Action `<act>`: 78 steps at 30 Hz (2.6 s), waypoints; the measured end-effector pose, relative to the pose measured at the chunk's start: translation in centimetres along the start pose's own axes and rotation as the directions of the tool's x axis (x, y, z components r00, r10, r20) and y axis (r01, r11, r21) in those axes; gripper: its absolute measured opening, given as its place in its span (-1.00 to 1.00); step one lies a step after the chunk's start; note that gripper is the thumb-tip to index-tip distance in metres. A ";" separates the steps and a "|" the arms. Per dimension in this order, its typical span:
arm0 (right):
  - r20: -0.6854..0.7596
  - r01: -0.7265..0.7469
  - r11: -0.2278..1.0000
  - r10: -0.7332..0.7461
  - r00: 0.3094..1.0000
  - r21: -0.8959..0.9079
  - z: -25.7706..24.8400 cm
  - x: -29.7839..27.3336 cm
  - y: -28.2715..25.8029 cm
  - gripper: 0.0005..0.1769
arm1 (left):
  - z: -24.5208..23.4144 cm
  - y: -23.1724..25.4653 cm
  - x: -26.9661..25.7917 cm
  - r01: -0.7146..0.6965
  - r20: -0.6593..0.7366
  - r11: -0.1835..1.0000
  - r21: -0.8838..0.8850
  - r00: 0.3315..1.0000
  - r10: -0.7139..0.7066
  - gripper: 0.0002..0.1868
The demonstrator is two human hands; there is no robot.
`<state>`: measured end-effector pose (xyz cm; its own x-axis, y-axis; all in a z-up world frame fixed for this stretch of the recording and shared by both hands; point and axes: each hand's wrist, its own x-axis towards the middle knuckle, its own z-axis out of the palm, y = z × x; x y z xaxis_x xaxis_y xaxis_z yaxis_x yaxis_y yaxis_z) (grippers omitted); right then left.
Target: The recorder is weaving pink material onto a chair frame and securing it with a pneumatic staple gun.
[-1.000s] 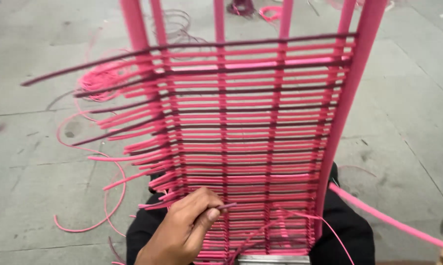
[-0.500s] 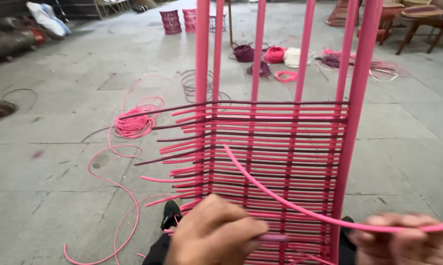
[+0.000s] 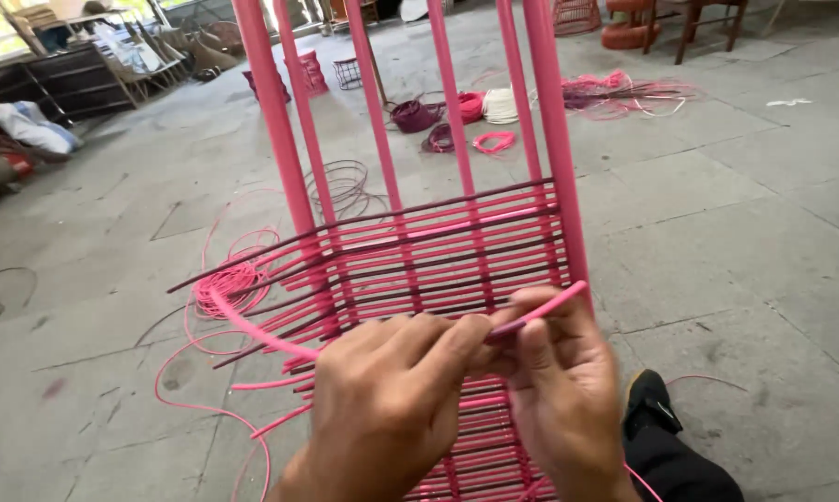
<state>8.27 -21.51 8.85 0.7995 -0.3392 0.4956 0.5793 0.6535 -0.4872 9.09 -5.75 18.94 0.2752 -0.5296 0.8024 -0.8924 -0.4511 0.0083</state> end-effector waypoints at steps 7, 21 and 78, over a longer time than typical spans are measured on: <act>0.014 0.239 0.966 -0.239 0.971 -0.103 -1.6 1.1 -3.2 -0.76 | 2.4 -2.7 3.0 -0.193 0.003 0.969 -0.153 0.981 0.196 -0.80; -0.114 0.364 0.914 -0.387 0.915 -0.181 -1.2 5.7 0.1 -0.76 | 6.9 -3.9 5.6 -0.143 -0.120 0.942 -0.305 0.986 0.111 -0.91; -0.299 0.145 0.989 -0.134 0.945 0.014 -6.8 8.6 -2.8 -0.77 | 3.9 -7.1 10.0 0.356 0.332 0.843 -0.403 0.915 -0.228 -0.75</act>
<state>14.60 -30.87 9.66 0.7252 -0.6102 0.3190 0.6867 0.6070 -0.3999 19.58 -10.59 24.60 0.5740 -0.6207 0.5341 -0.7984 -0.2792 0.5335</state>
